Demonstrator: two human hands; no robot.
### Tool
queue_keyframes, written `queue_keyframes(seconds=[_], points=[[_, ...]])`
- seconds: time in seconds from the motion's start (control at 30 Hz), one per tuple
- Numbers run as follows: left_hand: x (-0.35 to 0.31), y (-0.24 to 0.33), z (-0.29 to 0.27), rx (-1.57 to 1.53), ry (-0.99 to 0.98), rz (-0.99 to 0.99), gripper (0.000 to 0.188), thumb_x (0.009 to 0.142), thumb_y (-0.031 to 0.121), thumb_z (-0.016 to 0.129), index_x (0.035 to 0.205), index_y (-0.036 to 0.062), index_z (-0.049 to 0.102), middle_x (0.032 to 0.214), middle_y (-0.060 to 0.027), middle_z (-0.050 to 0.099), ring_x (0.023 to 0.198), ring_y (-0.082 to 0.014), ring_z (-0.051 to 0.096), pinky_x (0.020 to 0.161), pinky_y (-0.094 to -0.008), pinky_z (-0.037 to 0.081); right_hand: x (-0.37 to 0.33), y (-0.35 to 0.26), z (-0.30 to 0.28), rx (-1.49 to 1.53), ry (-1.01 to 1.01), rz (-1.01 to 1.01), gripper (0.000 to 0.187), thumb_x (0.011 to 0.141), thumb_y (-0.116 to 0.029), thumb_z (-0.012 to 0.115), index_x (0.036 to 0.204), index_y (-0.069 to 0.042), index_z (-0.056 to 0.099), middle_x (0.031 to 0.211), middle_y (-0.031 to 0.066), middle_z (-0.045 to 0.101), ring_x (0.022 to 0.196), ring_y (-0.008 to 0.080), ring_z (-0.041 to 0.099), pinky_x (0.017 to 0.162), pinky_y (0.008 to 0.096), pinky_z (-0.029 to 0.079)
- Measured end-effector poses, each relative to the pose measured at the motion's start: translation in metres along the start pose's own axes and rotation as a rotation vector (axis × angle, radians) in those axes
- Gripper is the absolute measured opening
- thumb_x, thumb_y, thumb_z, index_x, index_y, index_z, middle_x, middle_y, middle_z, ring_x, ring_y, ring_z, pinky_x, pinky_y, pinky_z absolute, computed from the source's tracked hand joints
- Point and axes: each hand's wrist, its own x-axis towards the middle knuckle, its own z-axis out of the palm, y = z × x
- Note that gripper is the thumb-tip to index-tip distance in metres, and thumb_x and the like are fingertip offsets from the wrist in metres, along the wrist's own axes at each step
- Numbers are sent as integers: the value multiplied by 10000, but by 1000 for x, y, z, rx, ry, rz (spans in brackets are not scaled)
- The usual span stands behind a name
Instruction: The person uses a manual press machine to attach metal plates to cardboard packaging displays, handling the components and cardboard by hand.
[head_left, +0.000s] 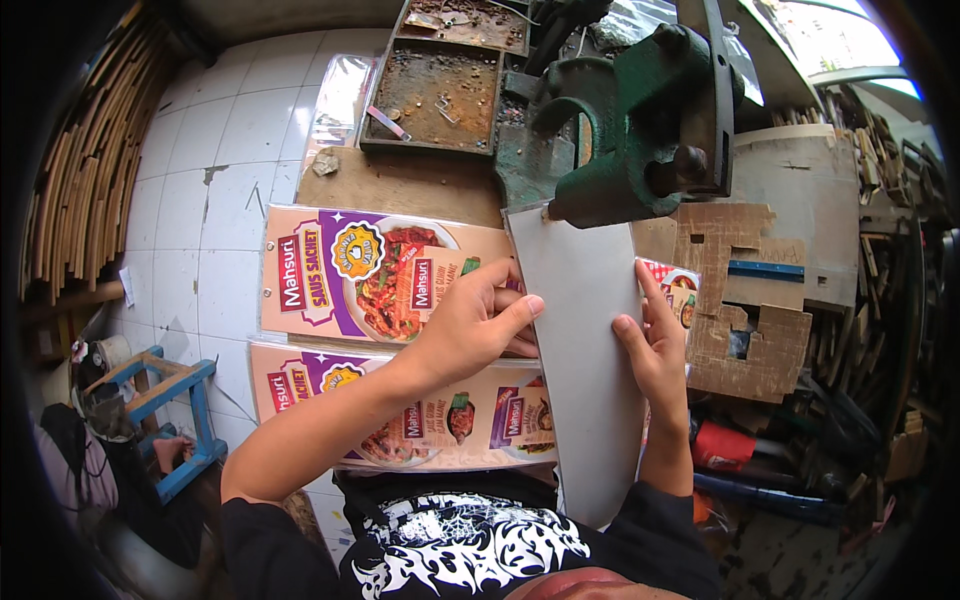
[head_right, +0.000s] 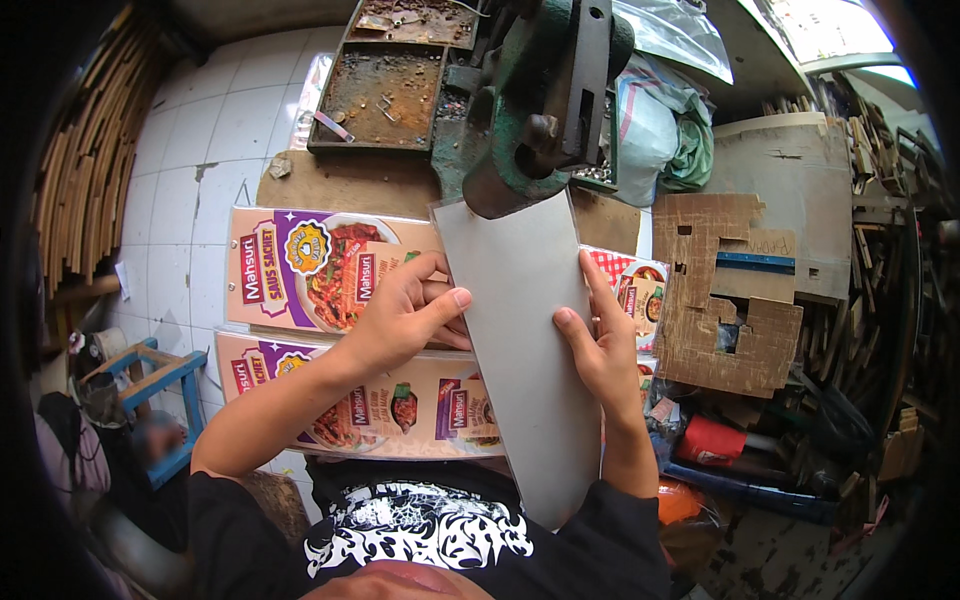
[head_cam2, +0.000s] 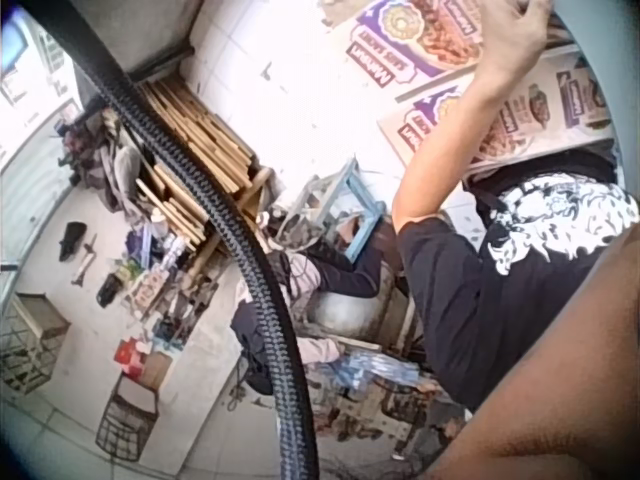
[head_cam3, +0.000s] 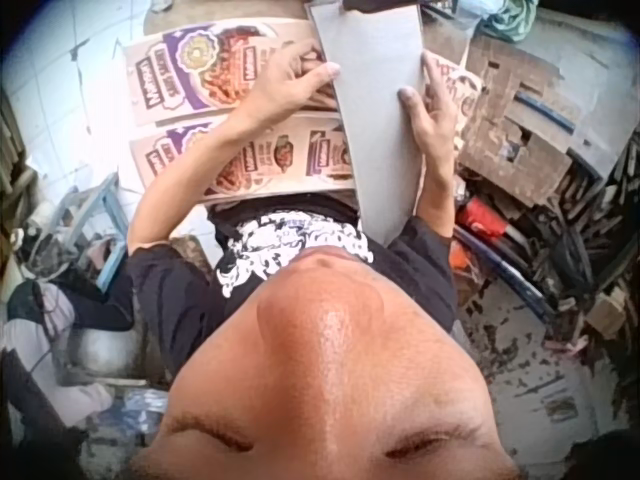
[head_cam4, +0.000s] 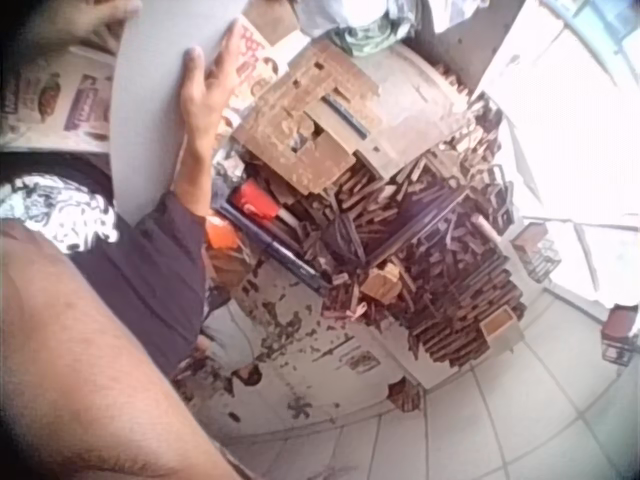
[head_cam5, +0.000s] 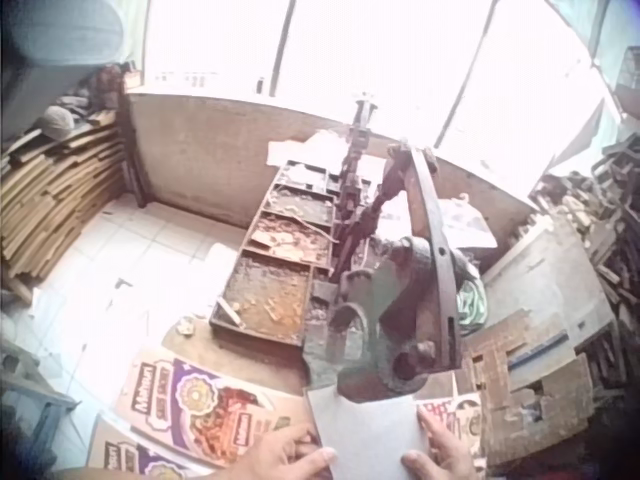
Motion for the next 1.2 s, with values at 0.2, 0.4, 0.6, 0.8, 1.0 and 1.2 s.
queue_keyframes(seconds=[0.2,0.4,0.6,0.8,1.0,1.2], points=[[1,-3,-4,21,-19,-14,282,997,129,520,1202,-49,447,986,-190,686,874,-228,708,753,-311,618,-1,-7,4,31,1,7,611,911,-18,622,1460,50,361,1435,209,472,1298,241,481,1084,342,365],[1,-1,-3,37,-28,-3,293,995,156,532,1190,-48,455,985,-187,688,851,-230,713,750,-307,617,-1,-1,2,0,7,-18,620,912,-34,634,1459,55,356,1444,223,463,1335,252,447,1110,339,326],[0,-3,-3,35,-13,14,289,993,164,539,1175,-46,461,961,-181,690,817,-228,715,730,-302,617,-2,1,2,-14,3,-48,623,910,-41,642,1457,54,360,1445,231,461,1347,254,435,1112,333,318],[0,-3,-3,47,-32,39,267,991,168,540,1149,-36,470,947,-177,692,802,-222,715,707,-299,616,-3,2,1,-23,14,-70,620,909,-39,640,1457,49,364,1439,224,472,1336,238,448,1101,323,333],[2,-5,-7,48,-18,52,269,990,166,540,1157,-33,470,951,-177,691,791,-231,717,716,-307,619,0,-2,3,-6,10,-54,619,908,-40,643,1456,46,369,1437,221,478,1324,237,465,1085,318,354],[1,-4,-6,42,-40,59,300,985,159,545,1195,-40,463,953,-172,689,834,-231,714,714,-311,621,0,4,4,-44,24,-61,616,906,-37,642,1455,42,374,1433,217,484,1321,239,470,1088,324,355]])
